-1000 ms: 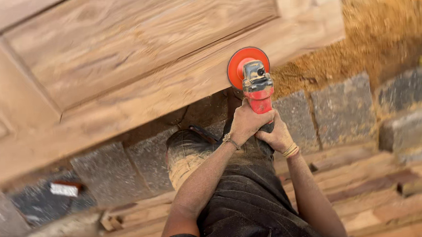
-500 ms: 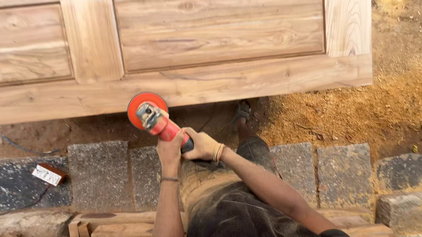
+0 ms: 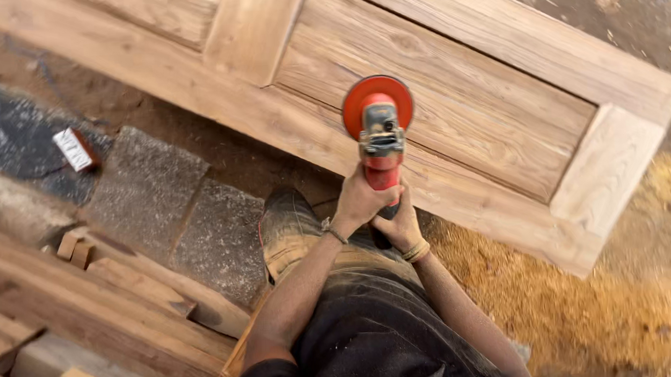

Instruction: The person uses a red angle grinder with a sanding disc to sand the surface of a large wooden door panel. They move the tool across the flat areas and along the raised frame edges, generating sawdust.

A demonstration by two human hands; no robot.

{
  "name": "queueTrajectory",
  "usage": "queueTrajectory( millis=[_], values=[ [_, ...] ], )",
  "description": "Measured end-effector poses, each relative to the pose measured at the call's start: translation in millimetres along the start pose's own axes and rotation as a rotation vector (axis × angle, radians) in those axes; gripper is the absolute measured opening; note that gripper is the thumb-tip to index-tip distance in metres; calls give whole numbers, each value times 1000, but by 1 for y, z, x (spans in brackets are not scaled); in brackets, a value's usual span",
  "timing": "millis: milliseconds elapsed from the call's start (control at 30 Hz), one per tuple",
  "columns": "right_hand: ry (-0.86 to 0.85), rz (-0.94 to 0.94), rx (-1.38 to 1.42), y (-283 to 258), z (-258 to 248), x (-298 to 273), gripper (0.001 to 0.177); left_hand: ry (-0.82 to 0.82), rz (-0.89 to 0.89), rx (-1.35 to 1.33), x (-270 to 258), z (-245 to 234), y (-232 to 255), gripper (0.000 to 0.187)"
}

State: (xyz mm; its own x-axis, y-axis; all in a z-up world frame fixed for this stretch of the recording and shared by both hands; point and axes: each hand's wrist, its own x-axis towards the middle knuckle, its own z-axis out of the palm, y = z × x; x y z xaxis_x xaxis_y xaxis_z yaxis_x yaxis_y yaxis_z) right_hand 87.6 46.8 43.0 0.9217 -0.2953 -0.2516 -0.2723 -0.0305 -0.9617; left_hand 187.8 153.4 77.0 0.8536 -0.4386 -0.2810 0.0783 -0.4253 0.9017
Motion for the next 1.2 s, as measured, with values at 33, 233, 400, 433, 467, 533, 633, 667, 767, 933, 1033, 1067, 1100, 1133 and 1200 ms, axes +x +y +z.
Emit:
queueTrajectory(
  millis=[33,233,400,433,467,533,633,667,767,933,1033,1067,1100,1133,1200],
  values=[
    [-13,-57,-19,0,0,3,91,13,14,8,1,0,1,81],
    [8,-84,79,-22,26,51,93,-7,108,-65,48,-38,2,85],
    [81,-105,167,-44,89,115,86,-56,82,-47,111,-99,-8,83],
    [138,-94,167,-47,103,127,84,-81,106,-86,123,-116,-11,82],
    [183,-84,171,-50,123,140,83,-96,126,-123,138,-139,-16,81],
    [296,-37,185,-56,176,160,78,-227,60,17,171,-180,-22,79],
    [465,-11,213,-77,247,186,72,-367,90,155,203,-247,-28,78],
    [518,-55,243,-84,271,191,73,-429,140,205,211,-265,-28,77],
    [630,-28,238,-98,312,189,67,-534,107,160,209,-298,-23,77],
    [728,81,356,-93,355,175,64,-595,107,156,202,-328,-18,80],
    [786,65,274,-92,374,177,66,-661,132,184,192,-344,-17,81],
    [779,-1,326,-97,381,173,70,-683,141,193,187,-348,-16,80],
    [771,-68,376,-103,387,170,74,-696,128,226,187,-351,-17,79],
    [767,-25,380,-108,393,156,83,-706,89,253,180,-353,-22,77],
    [765,36,398,-120,400,148,101,-721,54,275,164,-359,-30,77]
  ],
)
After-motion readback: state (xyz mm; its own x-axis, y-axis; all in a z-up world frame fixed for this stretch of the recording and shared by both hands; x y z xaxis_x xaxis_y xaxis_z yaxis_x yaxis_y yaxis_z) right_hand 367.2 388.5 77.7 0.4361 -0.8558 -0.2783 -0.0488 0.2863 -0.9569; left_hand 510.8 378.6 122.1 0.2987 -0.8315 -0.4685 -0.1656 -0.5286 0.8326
